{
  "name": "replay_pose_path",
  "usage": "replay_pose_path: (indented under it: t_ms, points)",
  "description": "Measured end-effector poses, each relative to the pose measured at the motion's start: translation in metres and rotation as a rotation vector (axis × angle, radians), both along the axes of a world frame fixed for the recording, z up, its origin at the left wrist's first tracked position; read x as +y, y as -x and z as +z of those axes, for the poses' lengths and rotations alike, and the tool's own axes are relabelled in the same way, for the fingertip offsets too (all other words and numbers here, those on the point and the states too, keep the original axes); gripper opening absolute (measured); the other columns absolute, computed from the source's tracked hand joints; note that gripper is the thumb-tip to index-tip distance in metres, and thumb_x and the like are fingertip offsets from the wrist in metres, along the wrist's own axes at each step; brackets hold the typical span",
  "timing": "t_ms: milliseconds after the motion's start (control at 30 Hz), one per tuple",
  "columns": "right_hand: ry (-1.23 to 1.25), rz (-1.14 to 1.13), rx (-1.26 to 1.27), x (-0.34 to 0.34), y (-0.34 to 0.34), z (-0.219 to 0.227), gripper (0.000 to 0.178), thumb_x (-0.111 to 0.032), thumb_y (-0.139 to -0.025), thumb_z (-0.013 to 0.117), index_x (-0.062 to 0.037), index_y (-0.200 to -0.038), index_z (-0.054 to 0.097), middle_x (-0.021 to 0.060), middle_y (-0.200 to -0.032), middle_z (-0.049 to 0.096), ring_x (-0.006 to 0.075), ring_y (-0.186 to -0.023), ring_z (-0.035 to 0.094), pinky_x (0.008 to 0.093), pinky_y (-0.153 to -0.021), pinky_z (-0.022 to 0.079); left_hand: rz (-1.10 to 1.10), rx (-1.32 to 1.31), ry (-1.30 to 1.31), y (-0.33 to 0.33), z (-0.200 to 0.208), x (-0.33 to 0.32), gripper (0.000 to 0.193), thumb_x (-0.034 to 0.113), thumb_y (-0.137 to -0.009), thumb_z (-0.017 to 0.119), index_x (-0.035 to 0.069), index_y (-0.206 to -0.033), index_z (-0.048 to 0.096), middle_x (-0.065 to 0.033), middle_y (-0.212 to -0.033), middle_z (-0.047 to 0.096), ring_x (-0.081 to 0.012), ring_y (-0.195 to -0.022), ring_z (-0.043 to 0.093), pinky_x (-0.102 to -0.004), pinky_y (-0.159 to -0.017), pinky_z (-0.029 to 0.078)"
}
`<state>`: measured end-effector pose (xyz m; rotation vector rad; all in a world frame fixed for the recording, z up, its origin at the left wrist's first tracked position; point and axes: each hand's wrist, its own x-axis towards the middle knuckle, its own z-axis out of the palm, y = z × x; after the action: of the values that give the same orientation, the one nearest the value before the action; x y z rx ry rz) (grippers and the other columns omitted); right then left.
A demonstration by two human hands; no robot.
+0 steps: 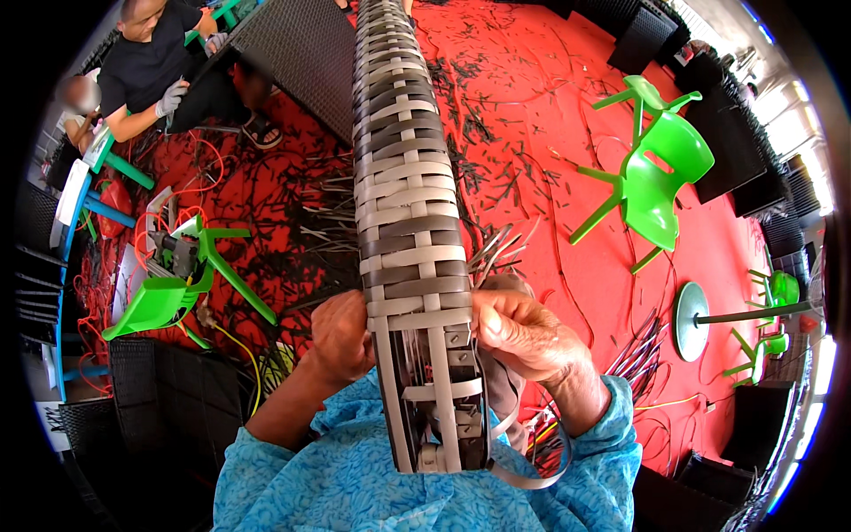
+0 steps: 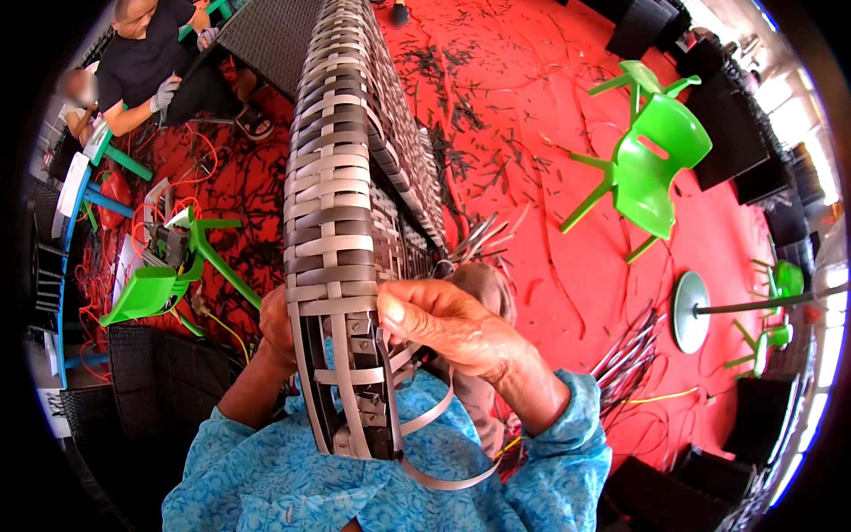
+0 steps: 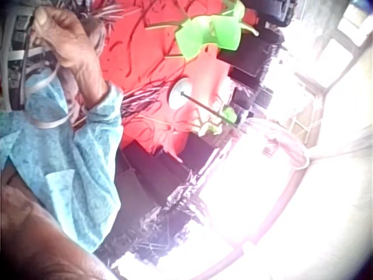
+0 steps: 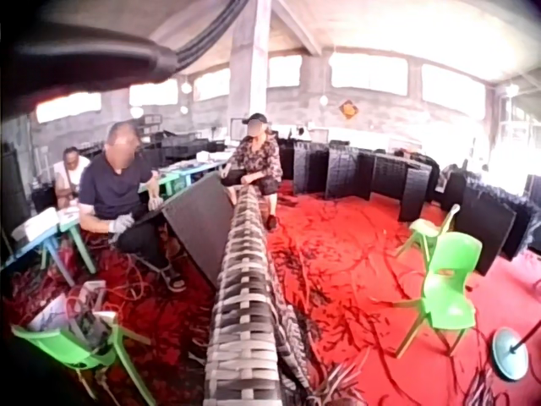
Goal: The person weaves plastic strips through the frame of a chair by hand, threading the strips between the rows and tucking the ends into the weave.
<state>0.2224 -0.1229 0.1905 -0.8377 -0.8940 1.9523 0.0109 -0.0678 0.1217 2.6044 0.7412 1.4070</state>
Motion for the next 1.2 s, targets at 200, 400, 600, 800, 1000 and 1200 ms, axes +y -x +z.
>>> replay_pose_path:
  t_ms: [200, 400, 600, 800, 1000, 1200]
  points:
    - [0.000, 0.037, 0.292, 0.005, 0.000, -0.023, 0.031, -0.036, -0.087, 0.055, -0.0053, -0.090, 0.059, -0.0026, -0.077, 0.056, 0.0057, -0.070, 0.049, 0.0212, -0.067, 0.040, -0.091, -0.027, 0.219, -0.007, 0.003, -0.004, 0.026, 0.013, -0.070, 0.062, -0.003, -0.091, 0.059, -0.0134, -0.069, 0.056, -0.0309, -0.057, 0.056, -0.0363, -0.053, 0.046]
    - [-0.071, -0.082, 0.257, -0.002, 0.005, -0.003, 0.032, -0.035, -0.088, 0.053, -0.0037, -0.097, 0.057, 0.0004, -0.086, 0.060, 0.0078, -0.076, 0.053, 0.0227, -0.071, 0.041, -0.109, -0.040, 0.136, -0.014, -0.001, 0.001, 0.028, 0.006, -0.067, 0.058, -0.001, -0.094, 0.060, -0.0130, -0.071, 0.058, -0.0314, -0.058, 0.057, -0.0357, -0.054, 0.047]
    - [0.076, -0.288, 0.249, -0.018, -0.001, 0.007, 0.037, -0.033, -0.091, 0.049, -0.0006, -0.108, 0.054, 0.0080, -0.102, 0.062, 0.0148, -0.093, 0.058, 0.0280, -0.081, 0.045, -0.138, -0.059, 0.266, -0.030, -0.002, -0.002, 0.021, 0.002, -0.062, 0.058, -0.001, -0.083, 0.058, -0.0132, -0.066, 0.053, -0.0317, -0.057, 0.053, -0.0375, -0.051, 0.044]
    - [-0.212, -0.408, -0.564, -0.030, -0.051, 0.041, 0.035, -0.028, -0.090, 0.053, 0.0014, -0.108, 0.055, 0.0006, -0.088, 0.057, 0.0082, -0.075, 0.050, 0.0230, -0.070, 0.043, -0.275, -0.072, 0.211, -0.067, 0.015, 0.001, 0.017, 0.001, -0.062, 0.060, 0.000, -0.078, 0.054, -0.0116, -0.064, 0.049, -0.0292, -0.055, 0.051, -0.0377, -0.049, 0.042]
    - [-0.786, -0.469, -1.185, -0.029, -0.057, 0.101, 0.021, -0.005, -0.078, 0.064, -0.0025, -0.098, 0.060, 0.0065, -0.094, 0.059, 0.0096, -0.070, 0.055, 0.0218, -0.061, 0.045, -0.266, -0.170, -0.007, -0.103, 0.013, 0.000, 0.028, -0.001, -0.064, 0.056, -0.001, -0.091, 0.050, -0.0079, -0.064, 0.049, -0.0229, -0.053, 0.052, -0.0322, -0.046, 0.042]
    - [-0.808, -0.145, -1.514, -0.023, -0.032, 0.102, 0.040, -0.003, -0.070, 0.068, -0.0063, -0.108, 0.058, 0.0093, -0.101, 0.054, 0.0103, -0.060, 0.049, 0.0233, -0.056, 0.043, -0.302, -0.174, 0.008, -0.131, 0.014, 0.001, 0.025, 0.006, -0.069, 0.055, 0.002, -0.092, 0.050, -0.0052, -0.064, 0.047, -0.0202, -0.055, 0.052, -0.0316, -0.047, 0.043]
